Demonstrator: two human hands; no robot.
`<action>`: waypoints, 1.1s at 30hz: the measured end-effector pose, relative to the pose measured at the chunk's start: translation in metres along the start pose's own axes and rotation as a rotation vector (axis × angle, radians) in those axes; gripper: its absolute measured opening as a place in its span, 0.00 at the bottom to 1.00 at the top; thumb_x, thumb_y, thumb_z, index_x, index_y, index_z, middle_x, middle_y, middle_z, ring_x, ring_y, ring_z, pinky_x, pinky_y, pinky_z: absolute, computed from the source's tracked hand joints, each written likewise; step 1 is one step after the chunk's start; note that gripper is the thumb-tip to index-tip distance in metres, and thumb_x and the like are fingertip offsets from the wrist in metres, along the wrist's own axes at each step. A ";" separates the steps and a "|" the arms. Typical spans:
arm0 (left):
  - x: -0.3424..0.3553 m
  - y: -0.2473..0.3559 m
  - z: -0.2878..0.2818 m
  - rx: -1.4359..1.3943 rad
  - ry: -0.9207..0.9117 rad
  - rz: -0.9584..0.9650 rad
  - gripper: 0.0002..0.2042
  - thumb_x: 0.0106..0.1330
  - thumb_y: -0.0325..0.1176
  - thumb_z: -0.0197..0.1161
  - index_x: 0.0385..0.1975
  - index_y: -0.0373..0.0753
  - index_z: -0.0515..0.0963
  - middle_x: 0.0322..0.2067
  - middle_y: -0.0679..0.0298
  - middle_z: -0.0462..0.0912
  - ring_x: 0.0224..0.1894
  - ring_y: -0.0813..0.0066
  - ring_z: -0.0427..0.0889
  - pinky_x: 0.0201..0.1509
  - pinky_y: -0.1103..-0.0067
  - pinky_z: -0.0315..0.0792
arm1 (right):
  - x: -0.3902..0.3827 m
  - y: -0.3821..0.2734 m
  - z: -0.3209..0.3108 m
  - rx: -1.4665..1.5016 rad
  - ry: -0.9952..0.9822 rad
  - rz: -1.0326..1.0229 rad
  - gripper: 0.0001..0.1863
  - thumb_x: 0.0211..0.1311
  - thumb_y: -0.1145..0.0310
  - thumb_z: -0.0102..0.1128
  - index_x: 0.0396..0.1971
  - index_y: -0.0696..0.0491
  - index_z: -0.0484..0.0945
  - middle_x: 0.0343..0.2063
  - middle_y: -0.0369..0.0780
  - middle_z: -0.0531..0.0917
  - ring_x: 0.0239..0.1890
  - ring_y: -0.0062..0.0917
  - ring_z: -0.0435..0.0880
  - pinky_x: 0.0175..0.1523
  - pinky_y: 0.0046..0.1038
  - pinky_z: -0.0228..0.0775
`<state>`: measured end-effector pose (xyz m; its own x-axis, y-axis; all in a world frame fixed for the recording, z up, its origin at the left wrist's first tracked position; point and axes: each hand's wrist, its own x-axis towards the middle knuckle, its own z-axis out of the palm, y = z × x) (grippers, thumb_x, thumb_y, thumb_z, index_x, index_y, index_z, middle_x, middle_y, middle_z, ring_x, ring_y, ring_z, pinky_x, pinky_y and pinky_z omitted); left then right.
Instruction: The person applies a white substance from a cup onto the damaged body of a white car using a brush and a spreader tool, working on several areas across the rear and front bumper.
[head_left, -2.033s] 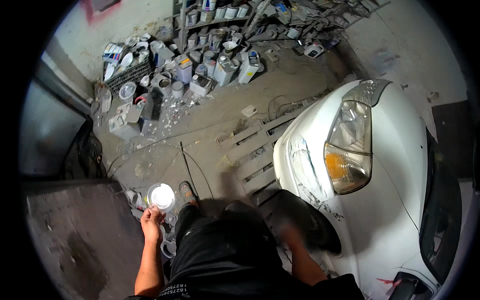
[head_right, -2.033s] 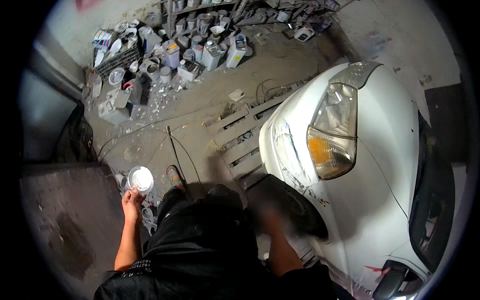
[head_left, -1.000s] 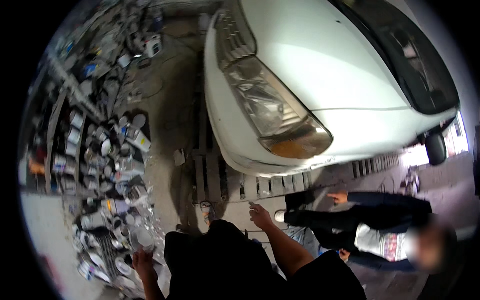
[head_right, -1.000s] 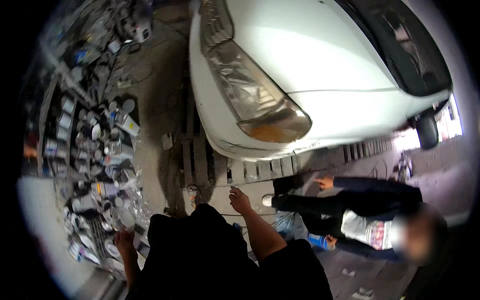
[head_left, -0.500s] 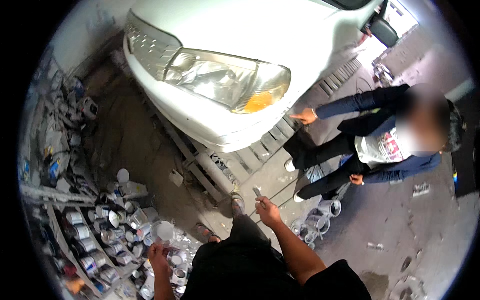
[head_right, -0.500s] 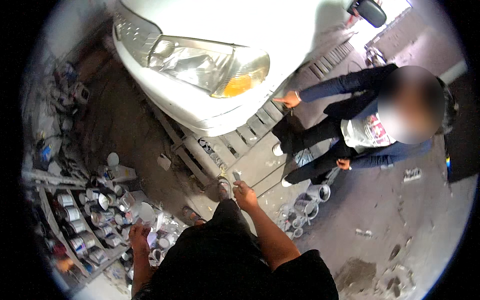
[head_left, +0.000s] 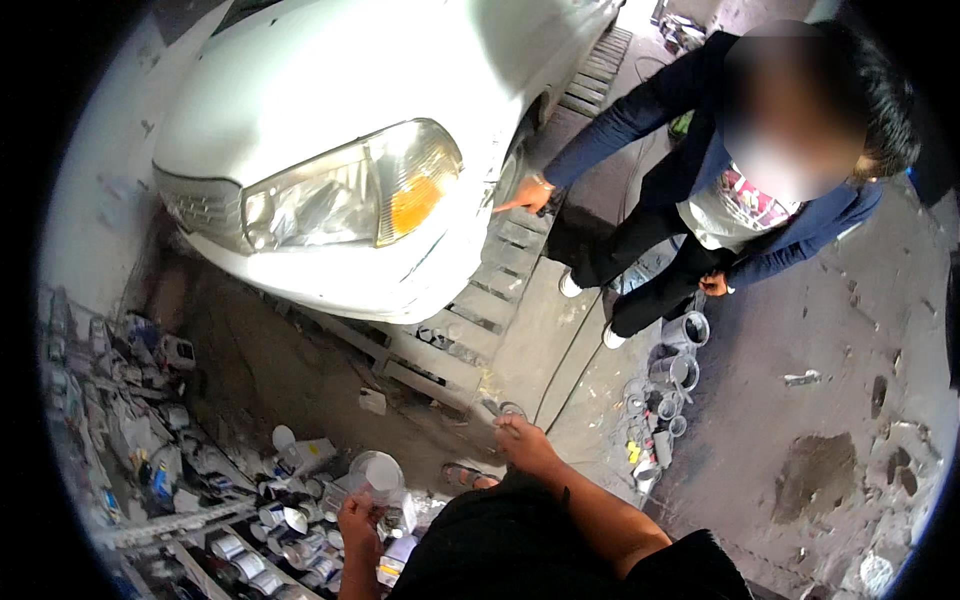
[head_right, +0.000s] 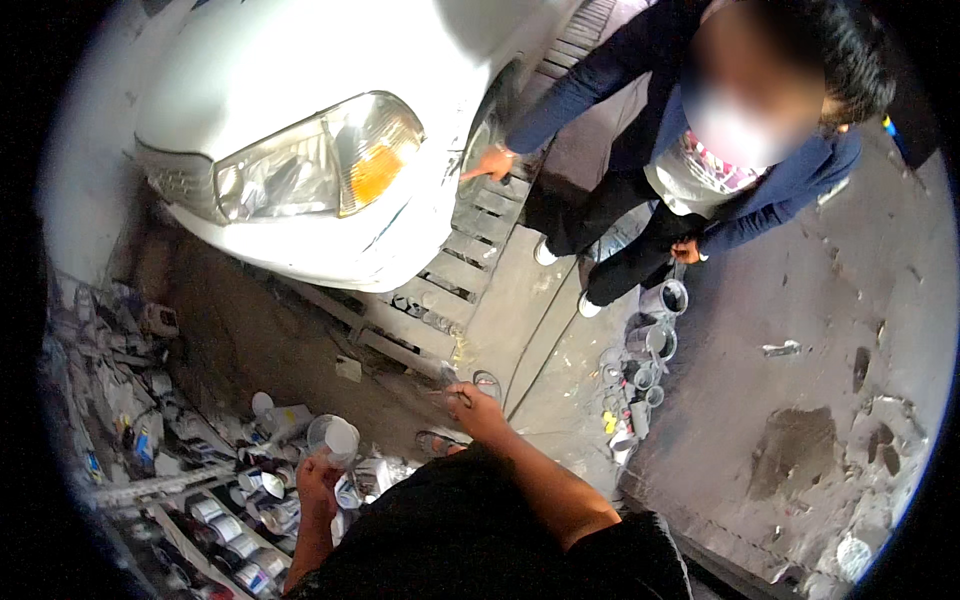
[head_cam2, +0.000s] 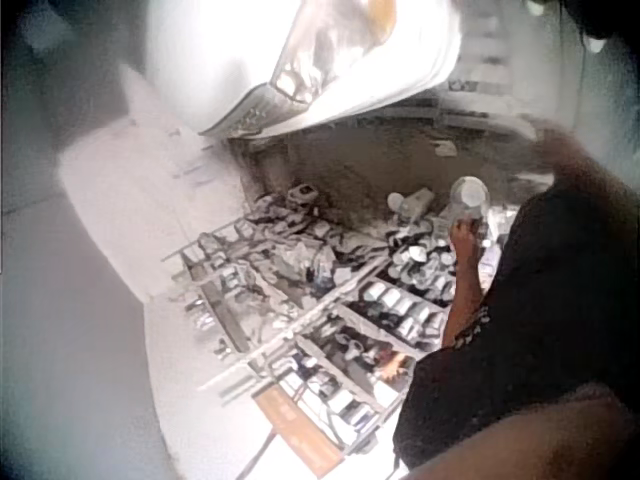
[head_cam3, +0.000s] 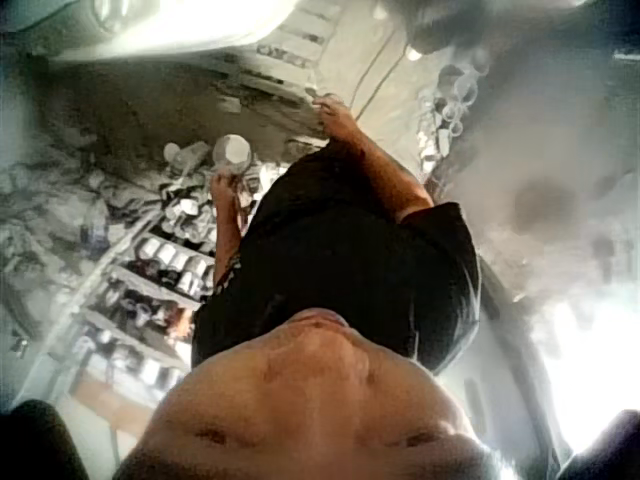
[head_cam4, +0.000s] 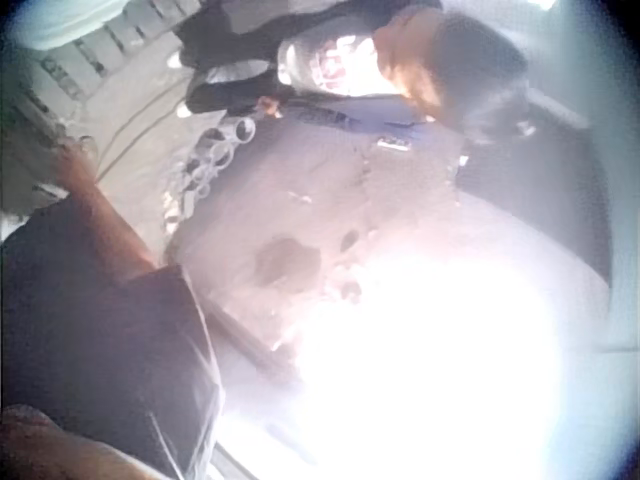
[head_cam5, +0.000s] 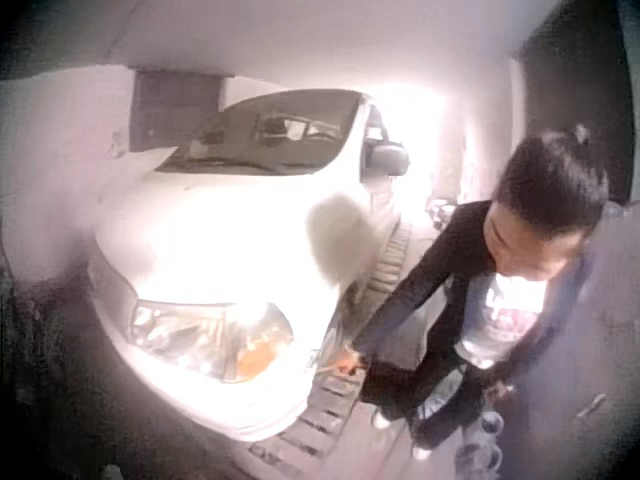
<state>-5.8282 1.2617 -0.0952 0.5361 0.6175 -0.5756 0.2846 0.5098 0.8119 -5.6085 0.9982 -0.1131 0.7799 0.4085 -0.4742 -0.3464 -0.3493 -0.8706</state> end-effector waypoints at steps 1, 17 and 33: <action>0.002 0.002 -0.001 0.050 -0.018 -0.033 0.05 0.63 0.29 0.55 0.25 0.40 0.70 0.36 0.62 0.79 0.31 0.73 0.78 0.35 0.75 0.76 | 0.001 0.002 -0.004 0.028 0.017 0.010 0.12 0.61 0.65 0.54 0.44 0.51 0.73 0.25 0.37 0.79 0.28 0.21 0.79 0.35 0.24 0.70; -0.032 0.023 0.036 0.014 0.088 -0.021 0.05 0.64 0.28 0.53 0.26 0.37 0.70 0.44 0.55 0.77 0.38 0.67 0.79 0.42 0.70 0.77 | 0.051 0.046 -0.035 0.443 0.059 0.125 0.12 0.60 0.69 0.54 0.43 0.53 0.71 0.26 0.37 0.78 0.25 0.20 0.77 0.31 0.23 0.69; -0.039 0.007 0.007 -0.026 0.088 -0.005 0.04 0.63 0.27 0.53 0.29 0.33 0.71 0.33 0.57 0.78 0.34 0.67 0.80 0.40 0.72 0.78 | 0.046 0.060 -0.012 0.369 0.016 0.115 0.11 0.64 0.65 0.52 0.44 0.53 0.70 0.27 0.37 0.78 0.24 0.18 0.76 0.29 0.21 0.69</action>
<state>-5.8415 1.2368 -0.0664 0.4621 0.6647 -0.5870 0.2656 0.5278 0.8068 -5.5867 0.9858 -0.1855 0.7318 0.3703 -0.5721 -0.5945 -0.0636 -0.8016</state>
